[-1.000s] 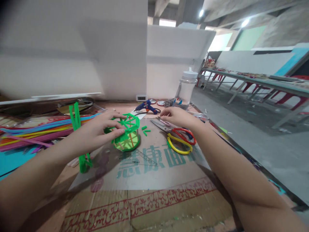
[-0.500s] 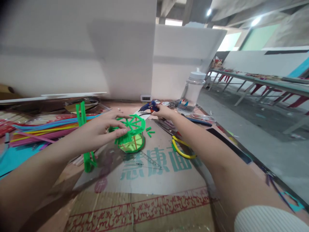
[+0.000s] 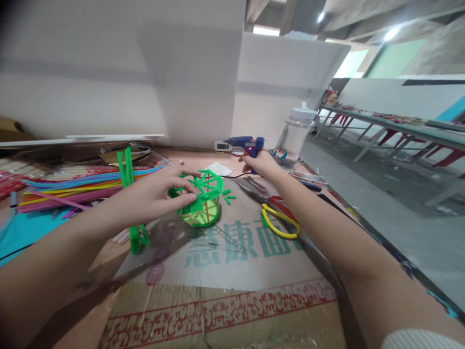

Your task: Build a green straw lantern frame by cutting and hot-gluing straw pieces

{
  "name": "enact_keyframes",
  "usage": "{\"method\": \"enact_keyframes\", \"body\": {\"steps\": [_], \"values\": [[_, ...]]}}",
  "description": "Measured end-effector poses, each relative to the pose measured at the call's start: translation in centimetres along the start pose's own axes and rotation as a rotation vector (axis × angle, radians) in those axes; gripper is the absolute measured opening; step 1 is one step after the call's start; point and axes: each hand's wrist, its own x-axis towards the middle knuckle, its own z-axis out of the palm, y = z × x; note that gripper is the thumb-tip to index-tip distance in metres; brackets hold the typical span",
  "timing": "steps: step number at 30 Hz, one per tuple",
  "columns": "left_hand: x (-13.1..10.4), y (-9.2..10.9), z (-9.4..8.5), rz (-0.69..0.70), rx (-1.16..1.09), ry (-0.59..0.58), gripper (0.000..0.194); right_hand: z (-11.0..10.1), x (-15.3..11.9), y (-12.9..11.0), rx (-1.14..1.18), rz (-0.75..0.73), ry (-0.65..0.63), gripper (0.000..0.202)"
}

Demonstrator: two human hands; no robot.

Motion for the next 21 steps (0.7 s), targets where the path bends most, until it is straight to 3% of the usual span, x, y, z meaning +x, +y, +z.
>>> {"method": "enact_keyframes", "body": {"steps": [5,10,11,13,14,17,21], "values": [[0.1,0.1,0.4,-0.034,-0.018,-0.026,0.035,-1.5,-5.7,-1.9,0.234,-0.209,-0.021,0.025],[-0.3,-0.3,-0.4,-0.048,-0.025,-0.018,0.035,-1.9,-8.7,-1.2,0.287,-0.207,-0.037,0.038],[-0.5,-0.7,-0.8,-0.047,-0.023,-0.024,0.044,-1.9,-8.9,-0.9,0.295,-0.195,-0.056,0.039],[-1.0,-1.8,-1.8,-0.014,-0.011,-0.089,0.086,-2.0,-9.3,-0.5,0.316,-0.184,-0.093,0.036],[-1.2,-2.4,-2.1,-0.001,-0.012,-0.122,0.097,-2.0,-9.4,-0.4,0.326,-0.185,-0.109,0.034],[-1.4,-3.6,-2.4,-0.01,-0.008,-0.197,0.101,-2.2,-9.6,-0.2,0.334,-0.199,-0.138,0.028],[-0.8,-3.5,-1.0,-0.015,0.005,-0.213,0.103,-2.5,-9.6,-0.2,0.305,-0.207,-0.124,0.026]]}}
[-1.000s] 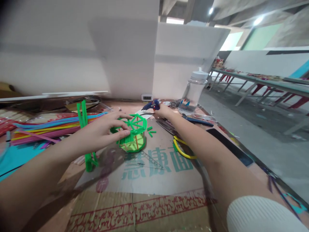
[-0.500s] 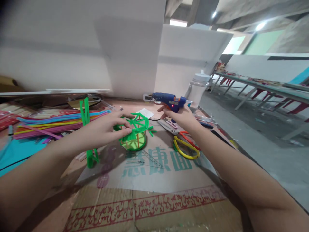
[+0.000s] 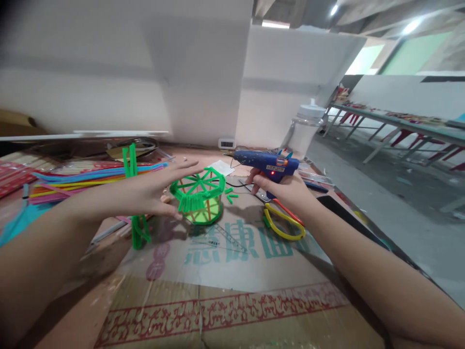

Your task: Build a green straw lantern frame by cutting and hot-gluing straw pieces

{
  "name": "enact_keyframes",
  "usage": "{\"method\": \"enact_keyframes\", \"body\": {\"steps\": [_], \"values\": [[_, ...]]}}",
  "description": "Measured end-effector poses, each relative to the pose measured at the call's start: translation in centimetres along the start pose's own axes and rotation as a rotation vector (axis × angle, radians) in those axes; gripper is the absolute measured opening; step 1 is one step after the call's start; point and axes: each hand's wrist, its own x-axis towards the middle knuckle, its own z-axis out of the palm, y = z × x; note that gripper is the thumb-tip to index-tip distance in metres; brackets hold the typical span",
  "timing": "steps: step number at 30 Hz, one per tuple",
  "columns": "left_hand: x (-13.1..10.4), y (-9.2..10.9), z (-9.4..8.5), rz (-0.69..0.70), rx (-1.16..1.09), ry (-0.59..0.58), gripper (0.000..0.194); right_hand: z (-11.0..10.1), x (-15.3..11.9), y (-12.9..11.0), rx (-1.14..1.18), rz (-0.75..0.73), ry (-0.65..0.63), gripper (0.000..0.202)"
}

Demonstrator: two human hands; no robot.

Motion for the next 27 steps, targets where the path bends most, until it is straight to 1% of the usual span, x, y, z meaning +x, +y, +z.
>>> {"method": "enact_keyframes", "body": {"steps": [2,4,7,11,17,20,21,23,24,25,26,27], "values": [[0.5,0.4,0.7,0.027,0.025,0.03,0.101,0.0,0.0,-0.1,-0.006,-0.002,-0.001,0.025],[0.9,0.7,1.1,0.07,0.079,0.058,0.092,0.0,0.0,-0.1,0.003,-0.001,-0.01,0.025],[1.1,1.0,1.2,0.106,0.147,0.035,0.083,0.1,0.0,-0.1,0.034,-0.001,-0.022,0.026],[0.9,1.1,0.8,0.077,0.14,-0.011,0.085,0.2,0.0,0.0,0.051,0.006,-0.018,0.025],[1.0,0.8,1.5,0.111,0.16,0.0,0.089,0.7,-0.2,-0.3,0.054,0.015,-0.004,0.033],[1.1,0.6,1.7,0.101,0.154,0.005,0.085,0.8,-0.4,-0.5,0.054,-0.005,-0.036,0.035],[1.1,0.6,1.6,0.092,0.137,0.015,0.088,0.7,-0.4,-0.5,0.042,-0.016,-0.055,0.037],[0.9,0.9,1.1,0.076,0.085,0.042,0.104,0.5,-0.5,-0.4,0.008,-0.049,-0.112,0.04],[0.8,1.2,0.8,0.067,0.053,0.055,0.108,0.4,-0.6,-0.3,-0.01,-0.077,-0.148,0.04],[0.7,1.5,0.6,0.057,0.022,0.074,0.104,0.3,-0.6,-0.4,-0.029,-0.11,-0.186,0.04],[0.6,1.8,0.3,0.045,-0.003,0.095,0.089,0.2,-0.7,-0.4,-0.052,-0.144,-0.223,0.04],[0.6,2.1,0.2,0.034,-0.018,0.124,0.068,0.1,-0.8,-0.5,-0.076,-0.175,-0.254,0.039]]}}
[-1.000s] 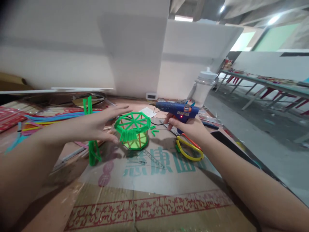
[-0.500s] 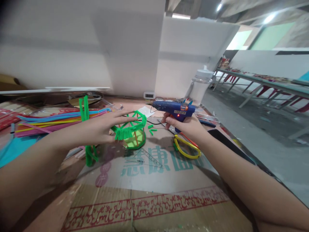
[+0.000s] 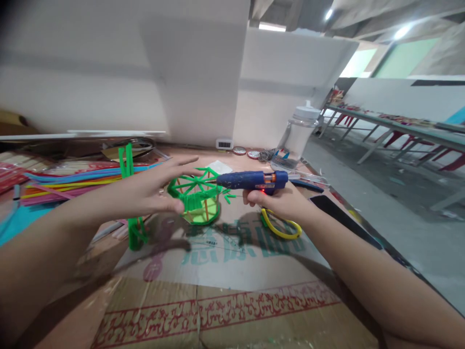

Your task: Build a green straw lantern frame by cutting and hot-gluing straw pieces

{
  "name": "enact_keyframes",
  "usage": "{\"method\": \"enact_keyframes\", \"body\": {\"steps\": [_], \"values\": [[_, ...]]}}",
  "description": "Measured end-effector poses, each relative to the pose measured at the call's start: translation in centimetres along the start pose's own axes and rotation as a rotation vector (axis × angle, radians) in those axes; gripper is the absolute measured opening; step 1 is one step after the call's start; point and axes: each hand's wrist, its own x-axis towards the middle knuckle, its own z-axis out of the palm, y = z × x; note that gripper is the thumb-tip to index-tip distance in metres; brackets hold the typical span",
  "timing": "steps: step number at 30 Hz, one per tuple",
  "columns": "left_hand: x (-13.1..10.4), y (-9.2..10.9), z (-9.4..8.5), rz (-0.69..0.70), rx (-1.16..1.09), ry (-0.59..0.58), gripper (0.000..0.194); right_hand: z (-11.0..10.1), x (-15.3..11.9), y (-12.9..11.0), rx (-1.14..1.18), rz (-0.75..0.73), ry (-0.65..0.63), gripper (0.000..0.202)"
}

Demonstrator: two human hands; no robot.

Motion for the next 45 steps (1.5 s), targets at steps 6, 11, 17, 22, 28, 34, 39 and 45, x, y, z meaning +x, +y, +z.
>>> {"method": "enact_keyframes", "body": {"steps": [6,11,17,22,28,34,39,45], "values": [[0.4,1.0,0.7,0.037,0.039,0.105,0.037,0.7,-0.6,-0.9,-0.06,-0.009,-0.045,0.042],[0.4,1.0,0.9,0.01,0.061,0.094,0.037,0.9,-0.7,-0.2,-0.216,-0.008,0.058,0.05],[0.5,0.9,1.0,-0.033,0.025,0.081,0.038,1.0,-0.7,-0.5,-0.248,0.025,0.045,0.043],[0.5,0.6,1.2,-0.015,0.007,0.086,0.038,1.2,-0.8,-0.3,-0.209,0.035,0.018,0.041],[0.5,0.6,1.2,-0.009,0.005,0.086,0.038,1.3,-0.8,-0.1,-0.142,0.081,-0.009,0.045],[0.5,0.7,1.2,-0.01,0.009,0.083,0.039,1.1,-0.7,-0.1,-0.15,0.034,-0.009,0.043],[0.5,0.6,1.1,-0.005,0.008,0.076,0.039,1.2,-0.8,0.1,-0.195,0.056,-0.003,0.04],[0.5,0.8,1.1,-0.011,0.016,0.075,0.038,1.4,-0.7,-0.1,-0.203,0.062,0.029,0.04]]}}
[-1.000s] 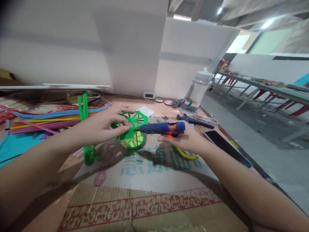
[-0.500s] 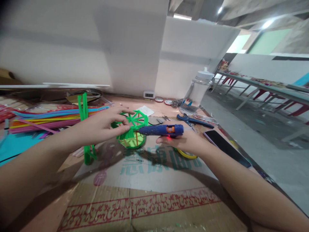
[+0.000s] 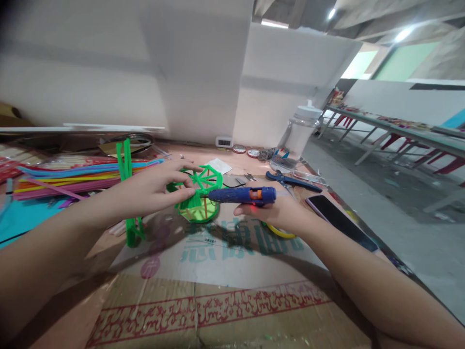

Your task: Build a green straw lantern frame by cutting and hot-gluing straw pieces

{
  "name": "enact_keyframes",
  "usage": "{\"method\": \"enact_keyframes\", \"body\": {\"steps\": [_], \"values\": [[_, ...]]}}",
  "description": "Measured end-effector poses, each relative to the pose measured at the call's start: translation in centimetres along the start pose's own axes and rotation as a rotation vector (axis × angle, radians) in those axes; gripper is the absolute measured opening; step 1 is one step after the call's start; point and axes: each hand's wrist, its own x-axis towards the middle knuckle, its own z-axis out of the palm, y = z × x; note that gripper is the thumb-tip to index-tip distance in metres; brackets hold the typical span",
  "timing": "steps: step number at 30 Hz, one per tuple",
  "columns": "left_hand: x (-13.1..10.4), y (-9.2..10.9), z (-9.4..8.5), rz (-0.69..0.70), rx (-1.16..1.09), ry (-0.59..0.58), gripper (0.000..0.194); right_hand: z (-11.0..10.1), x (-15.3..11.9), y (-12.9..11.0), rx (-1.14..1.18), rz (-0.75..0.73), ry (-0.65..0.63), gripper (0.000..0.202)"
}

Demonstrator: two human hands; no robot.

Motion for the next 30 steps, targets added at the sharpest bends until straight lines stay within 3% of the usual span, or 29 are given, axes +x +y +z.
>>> {"method": "enact_keyframes", "body": {"steps": [30], "values": [[0.0,0.1,-0.1,0.022,-0.014,-0.016,0.039,0.7,0.0,-1.6,-0.008,0.055,0.147,0.043]]}}
